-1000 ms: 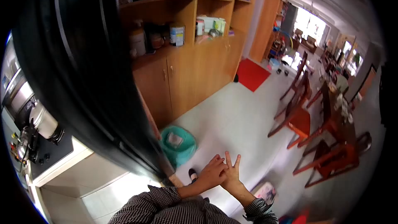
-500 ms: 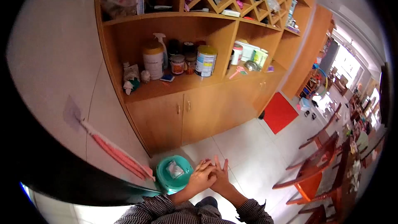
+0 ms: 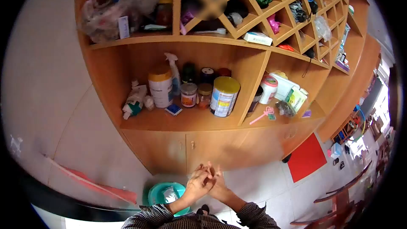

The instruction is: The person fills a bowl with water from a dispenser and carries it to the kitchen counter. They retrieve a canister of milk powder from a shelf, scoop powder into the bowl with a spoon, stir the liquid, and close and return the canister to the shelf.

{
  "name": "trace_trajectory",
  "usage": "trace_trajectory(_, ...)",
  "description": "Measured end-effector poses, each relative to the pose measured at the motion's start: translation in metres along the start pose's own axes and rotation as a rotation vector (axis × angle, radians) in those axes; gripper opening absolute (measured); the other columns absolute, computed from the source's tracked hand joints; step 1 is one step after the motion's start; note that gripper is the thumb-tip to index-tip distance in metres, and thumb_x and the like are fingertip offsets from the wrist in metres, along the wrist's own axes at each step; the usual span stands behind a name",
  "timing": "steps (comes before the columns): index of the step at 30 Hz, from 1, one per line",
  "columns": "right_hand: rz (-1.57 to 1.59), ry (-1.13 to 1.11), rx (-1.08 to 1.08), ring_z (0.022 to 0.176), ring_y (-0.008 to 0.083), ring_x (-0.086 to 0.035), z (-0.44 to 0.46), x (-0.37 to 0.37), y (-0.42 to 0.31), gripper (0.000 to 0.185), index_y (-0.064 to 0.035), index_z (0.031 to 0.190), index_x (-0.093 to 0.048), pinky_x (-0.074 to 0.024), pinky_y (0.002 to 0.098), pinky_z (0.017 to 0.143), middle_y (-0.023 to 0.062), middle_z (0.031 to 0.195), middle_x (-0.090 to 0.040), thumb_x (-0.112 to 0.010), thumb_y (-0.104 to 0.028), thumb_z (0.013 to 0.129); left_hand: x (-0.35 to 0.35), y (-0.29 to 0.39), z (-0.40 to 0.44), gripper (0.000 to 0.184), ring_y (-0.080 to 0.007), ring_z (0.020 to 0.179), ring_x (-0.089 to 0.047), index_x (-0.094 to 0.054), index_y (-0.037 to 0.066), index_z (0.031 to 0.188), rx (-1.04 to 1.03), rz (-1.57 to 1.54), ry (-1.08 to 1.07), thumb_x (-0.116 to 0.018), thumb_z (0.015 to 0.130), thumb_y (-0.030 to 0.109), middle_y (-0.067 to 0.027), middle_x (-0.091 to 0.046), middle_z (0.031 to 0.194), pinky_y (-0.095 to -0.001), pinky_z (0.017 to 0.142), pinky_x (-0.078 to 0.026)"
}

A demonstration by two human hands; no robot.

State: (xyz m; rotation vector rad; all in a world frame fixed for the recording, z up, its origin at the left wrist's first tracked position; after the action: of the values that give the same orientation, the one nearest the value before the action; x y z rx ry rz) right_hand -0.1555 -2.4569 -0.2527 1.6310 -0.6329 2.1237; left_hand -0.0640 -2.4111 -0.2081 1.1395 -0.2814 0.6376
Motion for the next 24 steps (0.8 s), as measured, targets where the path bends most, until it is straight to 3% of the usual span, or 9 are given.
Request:
trace_trajectory(3,-0.086,-0.021,-0.05,0.135,0.0392,-0.025,0.02,0.053,0.07,0.056,-0.0077,0.13,-0.05,-0.0224,0.0653,0.102,0.0158,0.141,-0.039,-0.061,-0.031,0.08,-0.019,0.015,0.051,0.026,-0.0355,0.117,-0.051,-0.061,0.007,0.097,-0.017,-0.081,0.015,-0.07,0.074,0.011,-0.0188,-0.057,0.119,-0.0424,0.097,-0.041)
trace_trajectory(4,-0.063,0.041,-0.142,0.136,0.0403,-0.023,0.033,0.069,0.092,0.058,-0.0063,0.13,-0.049,-0.0239,0.0621,0.104,0.0173,0.142,-0.036,-0.063,-0.032,0.08,-0.022,0.016,0.065,0.034,-0.0331,0.115,-0.052,-0.058,0.006,0.106,-0.014,-0.025,0.06,-0.07,0.075,0.012,-0.0169,-0.056,0.122,-0.0402,0.091,-0.046)
trace_trajectory(7,-0.045,0.203,-0.211,0.136,0.0433,-0.021,0.072,0.113,0.143,0.063,0.0002,0.129,-0.047,-0.0263,0.0528,0.108,0.0226,0.143,-0.032,-0.068,-0.03,0.078,-0.037,-0.003,0.098,0.039,-0.027,0.102,-0.059,-0.056,0.004,0.109,0.279,-0.214,0.11,-0.071,0.075,0.015,-0.0171,-0.055,0.125,-0.036,0.083,-0.05)
trace_trajectory(8,-0.043,0.247,-0.198,0.136,0.0434,-0.021,0.089,0.128,0.154,0.065,0.0005,0.129,-0.046,-0.0257,0.0521,0.108,0.0232,0.143,-0.033,-0.069,-0.03,0.077,-0.043,-0.016,0.11,0.045,-0.0227,0.097,-0.059,-0.055,0.005,0.117,0.261,-0.18,0.127,-0.07,0.076,0.017,-0.0139,-0.053,0.128,-0.0312,0.073,-0.05)
trace_trajectory(11,-0.061,0.378,-0.153,0.136,0.043,-0.023,0.146,0.16,0.183,0.071,0.0013,0.13,-0.044,-0.0222,0.0505,0.11,0.0247,0.142,-0.035,-0.073,-0.032,0.074,-0.063,-0.062,0.142,0.053,-0.024,0.102,-0.058,-0.051,0.007,0.126,0.355,-0.31,0.14,-0.069,0.078,0.017,-0.0154,-0.053,0.128,-0.0311,0.081,-0.049)
trace_trajectory(14,-0.067,0.359,-0.226,0.137,0.0414,-0.022,0.208,0.174,0.213,0.074,0.0027,0.132,-0.043,-0.0205,0.0481,0.111,0.0258,0.144,-0.031,-0.067,-0.041,0.078,-0.097,-0.126,0.175,0.061,-0.0235,0.112,-0.055,-0.045,0.008,0.135,0.519,-0.538,0.09,-0.068,0.08,0.021,-0.0154,-0.053,0.129,-0.0318,0.091,-0.045)
trace_trajectory(17,-0.088,0.327,-0.332,0.137,0.041,-0.022,0.265,0.172,0.25,0.075,0.0036,0.133,-0.042,-0.0225,0.0455,0.111,0.0266,0.145,-0.03,-0.06,-0.049,0.082,-0.075,-0.09,0.221,0.062,-0.0185,0.12,-0.048,-0.034,0.001,0.14,0.583,-0.763,0.057,-0.064,0.087,0.016,-0.0128,-0.047,0.135,-0.0301,0.099,-0.039)
trace_trajectory(19,-0.094,0.238,-0.438,0.137,0.0411,-0.022,0.293,0.166,0.279,0.077,0.0042,0.133,-0.042,-0.0244,0.0436,0.111,0.0272,0.145,-0.028,-0.054,-0.053,0.084,-0.086,-0.108,0.25,0.066,-0.0203,0.124,-0.045,-0.035,0.003,0.141,0.443,-0.721,0.133,-0.065,0.086,0.024,-0.0127,-0.046,0.137,-0.0313,0.102,-0.036)
trace_trajectory(24,-0.037,-0.012,-0.497,0.12,0.0392,-0.046,0.308,0.164,0.284,0.08,0.0022,0.132,-0.045,-0.0369,0.043,0.101,0.0278,0.127,-0.05,-0.054,-0.058,0.081,-0.086,-0.105,0.287,0.066,-0.0239,0.131,-0.037,-0.03,0.003,0.143,0.439,-0.779,0.197,-0.058,0.09,0.03,-0.0153,-0.037,0.144,-0.0334,0.107,-0.03)
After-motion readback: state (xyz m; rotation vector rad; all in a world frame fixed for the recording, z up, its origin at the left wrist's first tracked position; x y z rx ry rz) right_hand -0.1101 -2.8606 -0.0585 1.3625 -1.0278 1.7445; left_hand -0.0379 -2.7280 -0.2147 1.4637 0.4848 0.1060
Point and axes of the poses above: each hand's wrist, its own z-axis towards the middle knuckle, its own x-axis out of the back of the hand, y = z × x, the point moved 4 cm from there along z, towards the middle knuckle
